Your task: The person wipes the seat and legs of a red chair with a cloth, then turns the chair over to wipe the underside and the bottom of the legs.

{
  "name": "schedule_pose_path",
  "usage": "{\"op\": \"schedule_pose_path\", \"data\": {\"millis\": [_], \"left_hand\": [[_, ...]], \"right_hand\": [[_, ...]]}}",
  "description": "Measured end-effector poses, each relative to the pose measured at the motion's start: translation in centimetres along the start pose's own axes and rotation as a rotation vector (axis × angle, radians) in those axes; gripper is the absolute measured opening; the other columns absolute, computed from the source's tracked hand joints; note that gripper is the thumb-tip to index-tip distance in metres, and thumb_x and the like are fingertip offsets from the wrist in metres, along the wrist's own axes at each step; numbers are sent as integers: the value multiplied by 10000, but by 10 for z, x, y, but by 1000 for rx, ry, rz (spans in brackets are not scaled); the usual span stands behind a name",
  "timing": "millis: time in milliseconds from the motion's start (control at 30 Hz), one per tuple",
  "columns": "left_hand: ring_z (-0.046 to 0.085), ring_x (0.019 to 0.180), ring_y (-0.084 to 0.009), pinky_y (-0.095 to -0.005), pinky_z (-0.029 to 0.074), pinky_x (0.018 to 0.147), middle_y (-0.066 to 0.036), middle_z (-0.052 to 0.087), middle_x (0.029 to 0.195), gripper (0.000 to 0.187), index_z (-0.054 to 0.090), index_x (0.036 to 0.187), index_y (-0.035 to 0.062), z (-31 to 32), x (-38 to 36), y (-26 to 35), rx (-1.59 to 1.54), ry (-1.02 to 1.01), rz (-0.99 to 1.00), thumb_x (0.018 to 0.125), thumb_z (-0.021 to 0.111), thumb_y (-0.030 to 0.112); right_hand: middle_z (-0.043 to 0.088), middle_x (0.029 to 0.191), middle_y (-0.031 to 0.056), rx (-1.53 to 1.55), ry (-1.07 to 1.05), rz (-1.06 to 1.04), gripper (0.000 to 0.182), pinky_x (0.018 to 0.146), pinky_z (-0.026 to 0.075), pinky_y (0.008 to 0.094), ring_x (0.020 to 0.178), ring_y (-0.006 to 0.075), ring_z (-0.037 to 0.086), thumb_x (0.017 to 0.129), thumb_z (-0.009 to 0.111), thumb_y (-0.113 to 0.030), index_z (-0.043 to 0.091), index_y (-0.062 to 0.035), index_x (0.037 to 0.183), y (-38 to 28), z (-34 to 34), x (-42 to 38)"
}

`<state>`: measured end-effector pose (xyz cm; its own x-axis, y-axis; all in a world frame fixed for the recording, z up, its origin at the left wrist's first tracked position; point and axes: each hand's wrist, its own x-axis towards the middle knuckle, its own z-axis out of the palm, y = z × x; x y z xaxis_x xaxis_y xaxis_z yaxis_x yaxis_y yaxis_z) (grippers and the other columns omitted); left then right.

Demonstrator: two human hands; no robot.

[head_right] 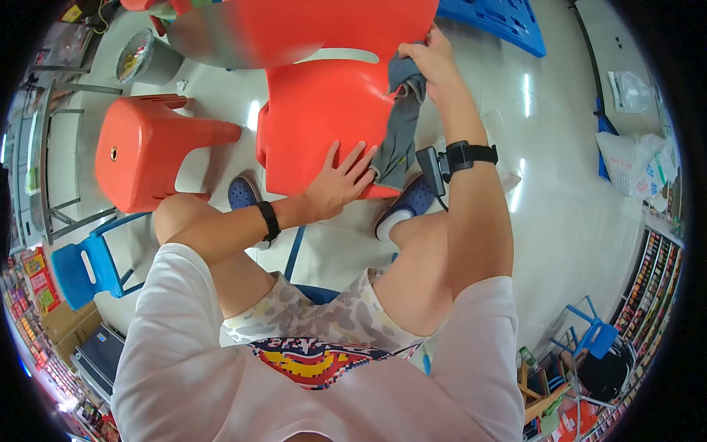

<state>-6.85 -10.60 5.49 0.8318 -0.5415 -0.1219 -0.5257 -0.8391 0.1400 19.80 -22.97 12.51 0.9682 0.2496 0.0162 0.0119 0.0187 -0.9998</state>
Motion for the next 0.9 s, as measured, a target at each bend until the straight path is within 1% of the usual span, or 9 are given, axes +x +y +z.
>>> {"op": "schedule_pose_path", "data": {"millis": [67,200,267,367,433,467,567,600,900], "left_hand": [[215,1540,-425,-711,263,1135,-256,187,1669,767,493,1416,56,5,-10,-1,1,25,12,700,764,105],[228,1551,-368,-703,251,1152,-204,205,1683,668,536,1320,84,7,-39,-8,2,12,52,695,772,95],[225,1556,-344,-702,248,1157,-180,215,1686,636,542,1288,98,14,-52,-17,18,39,58,695,774,94],[263,1551,-300,-703,271,1151,-108,282,1678,588,555,1242,133,15,-70,-26,46,57,48,698,774,94],[316,1532,-299,-703,305,1130,-86,342,1656,552,565,1205,142,16,-81,-33,33,184,70,697,775,91],[386,1489,-297,-691,341,1113,-72,376,1637,610,569,1277,143,16,-88,-38,26,216,70,704,772,93],[424,1454,-301,-670,355,1117,-74,382,1630,742,522,1413,154,3,-97,-48,64,181,-24,713,763,100],[452,1424,-306,-645,378,1109,-70,393,1623,858,439,1530,172,2,-101,-54,75,206,-46,732,750,124],[493,1395,-301,-519,485,1061,-18,448,1593,878,428,1562,198,-19,-109,-108,183,242,-112,739,722,114]], "right_hand": [[736,1043,124,-191,-33,119,415,787,545,317,906,200,703,799,770,-70,671,39,1188,2,-4,5],[761,1012,125,-324,-56,127,414,764,550,331,862,202,712,800,842,-180,723,41,1129,-16,-6,-9],[774,906,122,-612,-126,31,414,728,549,337,775,187,711,798,870,-292,767,44,1018,-23,-9,-15],[762,795,123,-724,-128,-96,444,677,537,346,686,178,695,807,857,-369,778,47,939,-33,-10,-30],[753,762,113,-746,-143,-157,446,654,523,337,655,169,677,809,854,-384,782,42,920,-38,-18,-34],[744,729,103,-756,-143,-220,450,631,508,329,625,159,658,810,850,-400,786,36,901,-39,-18,-36],[726,692,86,-758,-35,-190,455,600,475,310,590,138,615,808,852,-406,787,38,884,-64,-13,-55],[715,673,83,-743,10,-218,463,588,459,291,575,120,592,803,857,-412,785,43,859,-60,-17,-54],[615,575,27,-698,124,-282,495,549,418,300,531,97,495,781,879,-410,741,62,725,-60,-32,-64]]}}
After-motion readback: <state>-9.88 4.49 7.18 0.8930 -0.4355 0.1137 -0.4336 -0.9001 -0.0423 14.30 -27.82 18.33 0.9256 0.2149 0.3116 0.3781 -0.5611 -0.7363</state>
